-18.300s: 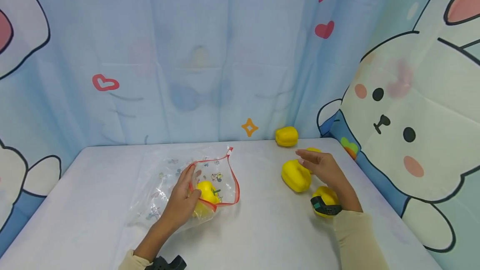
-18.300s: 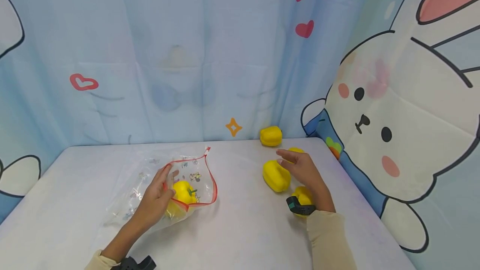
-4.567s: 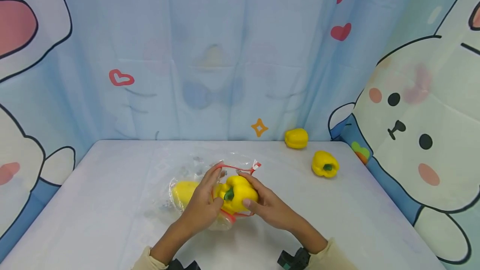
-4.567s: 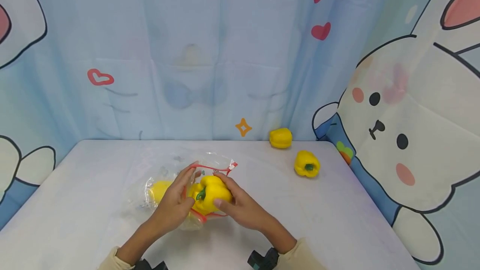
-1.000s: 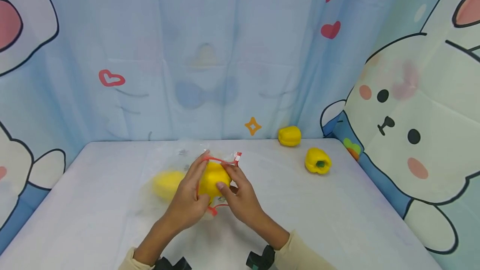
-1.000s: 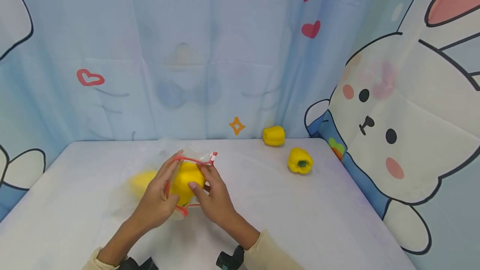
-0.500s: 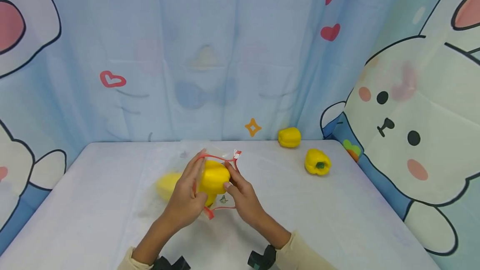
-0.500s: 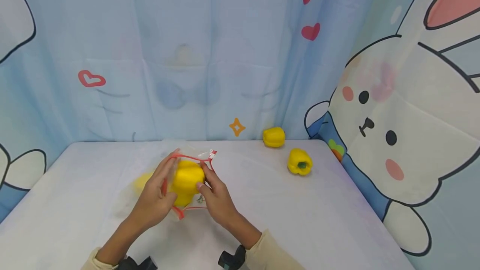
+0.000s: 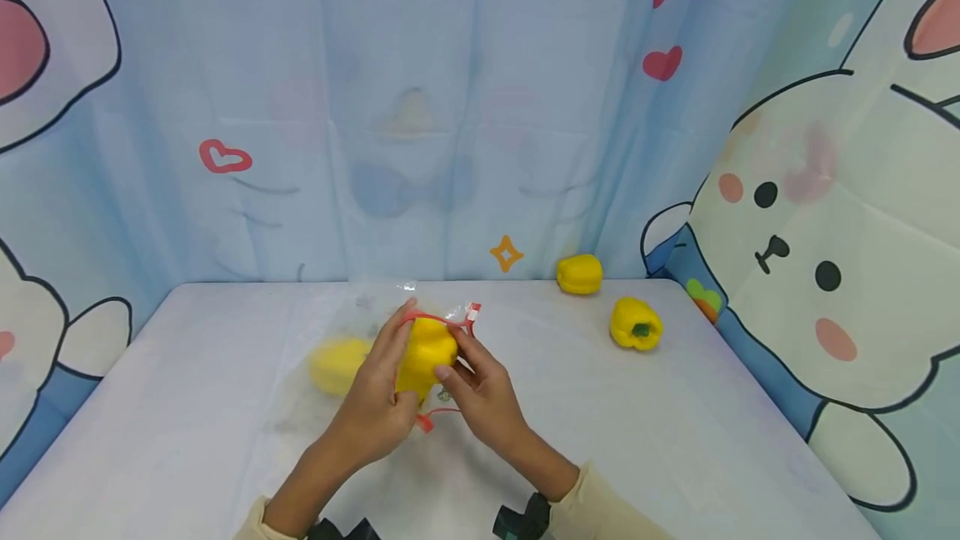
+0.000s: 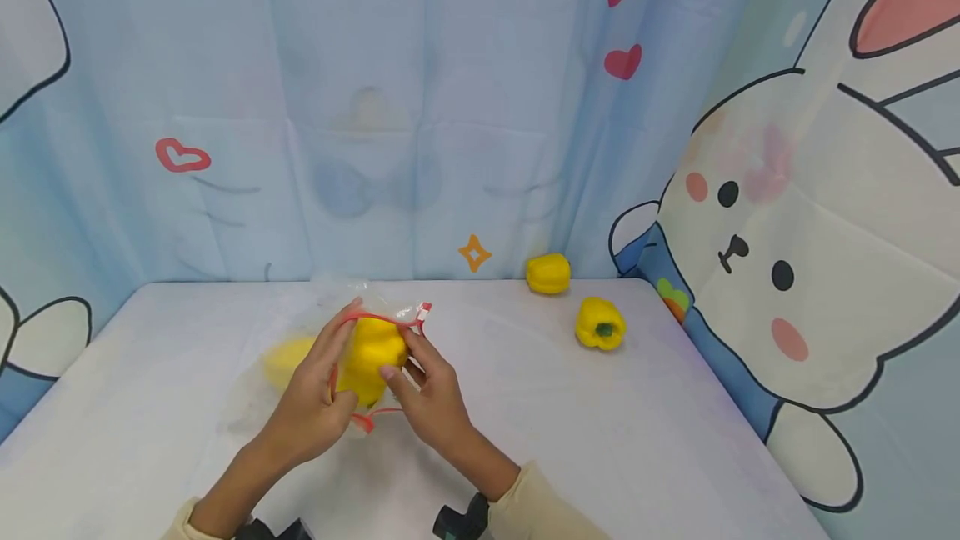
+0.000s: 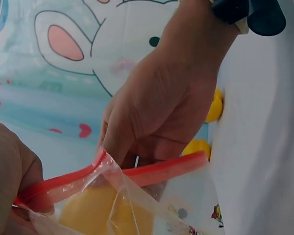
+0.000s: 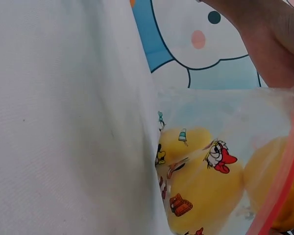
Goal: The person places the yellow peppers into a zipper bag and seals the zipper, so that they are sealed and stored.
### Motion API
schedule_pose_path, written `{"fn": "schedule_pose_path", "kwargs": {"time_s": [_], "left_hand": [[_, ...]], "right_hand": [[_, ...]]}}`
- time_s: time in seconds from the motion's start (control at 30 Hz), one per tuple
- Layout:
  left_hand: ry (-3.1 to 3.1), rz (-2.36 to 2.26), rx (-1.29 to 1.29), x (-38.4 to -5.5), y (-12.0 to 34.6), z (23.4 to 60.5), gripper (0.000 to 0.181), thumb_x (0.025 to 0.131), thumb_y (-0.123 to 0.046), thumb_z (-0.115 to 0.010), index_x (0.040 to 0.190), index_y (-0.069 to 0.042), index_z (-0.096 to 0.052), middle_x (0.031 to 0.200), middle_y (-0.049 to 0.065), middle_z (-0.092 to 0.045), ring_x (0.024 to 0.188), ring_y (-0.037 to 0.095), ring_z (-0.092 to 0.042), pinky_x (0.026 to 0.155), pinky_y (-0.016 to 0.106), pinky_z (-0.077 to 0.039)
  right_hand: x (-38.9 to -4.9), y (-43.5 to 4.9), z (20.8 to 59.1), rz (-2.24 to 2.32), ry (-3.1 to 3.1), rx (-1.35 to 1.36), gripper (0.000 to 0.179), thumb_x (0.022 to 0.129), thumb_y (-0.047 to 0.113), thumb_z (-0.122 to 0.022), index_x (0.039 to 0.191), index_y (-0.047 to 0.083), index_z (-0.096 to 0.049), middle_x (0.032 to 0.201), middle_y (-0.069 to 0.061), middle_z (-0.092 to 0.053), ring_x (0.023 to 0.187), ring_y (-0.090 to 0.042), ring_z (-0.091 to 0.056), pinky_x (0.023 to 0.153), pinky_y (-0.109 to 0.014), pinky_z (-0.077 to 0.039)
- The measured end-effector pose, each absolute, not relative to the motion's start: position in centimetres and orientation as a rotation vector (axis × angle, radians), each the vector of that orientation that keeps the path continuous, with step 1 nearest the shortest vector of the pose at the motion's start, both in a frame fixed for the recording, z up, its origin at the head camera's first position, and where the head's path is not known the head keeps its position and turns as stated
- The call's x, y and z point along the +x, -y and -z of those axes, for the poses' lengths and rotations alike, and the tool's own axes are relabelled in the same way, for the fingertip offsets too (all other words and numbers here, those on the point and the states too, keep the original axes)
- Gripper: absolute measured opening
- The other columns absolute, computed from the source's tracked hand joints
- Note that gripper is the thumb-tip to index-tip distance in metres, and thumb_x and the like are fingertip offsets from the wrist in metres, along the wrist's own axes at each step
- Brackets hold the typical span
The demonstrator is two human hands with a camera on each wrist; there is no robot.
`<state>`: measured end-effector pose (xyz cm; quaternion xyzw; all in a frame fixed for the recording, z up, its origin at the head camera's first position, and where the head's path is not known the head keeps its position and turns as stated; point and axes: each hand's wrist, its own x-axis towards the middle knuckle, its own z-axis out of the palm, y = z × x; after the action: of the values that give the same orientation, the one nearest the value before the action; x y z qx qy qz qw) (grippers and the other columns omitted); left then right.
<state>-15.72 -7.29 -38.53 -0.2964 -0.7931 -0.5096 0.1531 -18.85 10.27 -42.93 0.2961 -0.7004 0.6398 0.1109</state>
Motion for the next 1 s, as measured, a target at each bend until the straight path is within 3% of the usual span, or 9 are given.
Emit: {"fn": "schedule_pose_path", "kwargs": {"time_s": [0.07, 0.2, 0.3, 0.4, 0.47, 0.7, 0.77, 0.83, 1.0], "left_hand": [[2.272, 1.424, -0.869, -15.6, 7.1, 38.4, 0.085, 0.070, 0.021, -0.050, 0.150, 0.005, -0.027, 0.161, -0.002, -0.013, 0.135, 0.020, -0.032, 0.063, 0.019, -0.051], [2.254, 1.439, -0.873, -15.5, 7.0, 38.3, 0.086, 0.069, 0.022, -0.052, 0.150, 0.003, -0.029, 0.160, -0.001, -0.016, 0.131, 0.021, -0.037, 0.065, 0.021, -0.053], [2.246, 1.498, -0.872, -15.3, 7.0, 38.3, 0.087, 0.069, 0.023, -0.052, 0.150, 0.003, -0.028, 0.160, -0.002, -0.015, 0.132, 0.021, -0.037, 0.045, 0.022, -0.045], [2.242, 1.517, -0.892, -15.2, 7.0, 38.3, 0.088, 0.069, 0.024, -0.052, 0.150, 0.004, -0.027, 0.160, -0.003, -0.015, 0.137, 0.021, -0.032, 0.053, 0.020, -0.050], [2.239, 1.510, -0.904, -15.2, 7.0, 38.3, 0.088, 0.069, 0.024, -0.052, 0.151, 0.004, -0.025, 0.160, -0.002, -0.014, 0.133, 0.018, -0.038, 0.054, 0.019, -0.049], [2.191, 1.563, -0.865, -15.4, 7.5, 38.1, 0.089, 0.069, 0.026, -0.048, 0.151, 0.003, -0.024, 0.160, 0.005, -0.017, 0.133, 0.024, -0.037, 0.035, 0.024, -0.030], [2.203, 1.568, -0.862, -15.4, 7.6, 38.1, 0.089, 0.069, 0.026, -0.048, 0.151, 0.003, -0.024, 0.160, 0.004, -0.017, 0.133, 0.024, -0.037, 0.035, 0.024, -0.031], [2.226, 1.566, -0.869, -15.4, 7.5, 38.2, 0.088, 0.070, 0.025, -0.048, 0.152, 0.002, -0.024, 0.161, 0.003, -0.015, 0.120, 0.023, -0.049, 0.035, 0.024, -0.033], [2.246, 1.551, -0.896, -15.4, 7.3, 38.3, 0.087, 0.071, 0.024, -0.049, 0.151, 0.004, -0.024, 0.161, 0.004, -0.014, 0.119, 0.023, -0.048, 0.037, 0.024, -0.037]], "right_hand": [[-18.5, -10.1, 42.3, -1.867, 2.056, 0.821, 0.057, 0.092, -0.001, -0.061, 0.144, -0.006, -0.039, 0.145, -0.017, -0.044, 0.130, -0.030, -0.047, 0.098, -0.035, -0.043], [-17.6, -9.8, 40.5, -1.857, 2.065, 0.688, 0.055, 0.088, -0.003, -0.065, 0.139, -0.009, -0.045, 0.139, -0.020, -0.049, 0.127, -0.032, -0.050, 0.097, -0.039, -0.044], [-17.6, -9.8, 40.4, -1.843, 2.068, 0.653, 0.053, 0.086, -0.003, -0.067, 0.136, -0.009, -0.048, 0.137, -0.020, -0.051, 0.124, -0.031, -0.052, 0.097, -0.040, -0.045], [-18.1, -9.9, 41.4, -1.834, 2.064, 0.683, 0.053, 0.087, -0.002, -0.067, 0.136, -0.007, -0.049, 0.137, -0.018, -0.052, 0.124, -0.029, -0.053, 0.097, -0.038, -0.045], [-18.6, -10.0, 42.2, -1.847, 2.051, 0.724, 0.054, 0.089, -0.001, -0.065, 0.139, -0.007, -0.047, 0.140, -0.016, -0.050, 0.126, -0.027, -0.051, 0.097, -0.036, -0.045], [-18.6, -10.3, 43.1, -1.775, 2.038, 0.893, 0.056, 0.095, 0.001, -0.058, 0.145, -0.007, -0.035, 0.150, -0.012, -0.038, 0.134, -0.027, -0.041, 0.097, -0.034, -0.043], [-18.5, -10.2, 43.1, -1.750, 2.045, 0.898, 0.057, 0.094, 0.001, -0.059, 0.145, -0.007, -0.036, 0.149, -0.013, -0.039, 0.133, -0.027, -0.041, 0.098, -0.035, -0.043], [-18.5, -10.0, 43.1, -1.715, 2.049, 0.890, 0.056, 0.093, 0.001, -0.061, 0.144, -0.007, -0.039, 0.147, -0.014, -0.042, 0.132, -0.027, -0.043, 0.097, -0.036, -0.043], [-18.5, -9.8, 42.9, -1.594, 2.057, 0.861, 0.055, 0.091, 0.004, -0.064, 0.141, -0.005, -0.044, 0.141, -0.013, -0.049, 0.130, -0.026, -0.047, 0.098, -0.037, -0.043]]}}
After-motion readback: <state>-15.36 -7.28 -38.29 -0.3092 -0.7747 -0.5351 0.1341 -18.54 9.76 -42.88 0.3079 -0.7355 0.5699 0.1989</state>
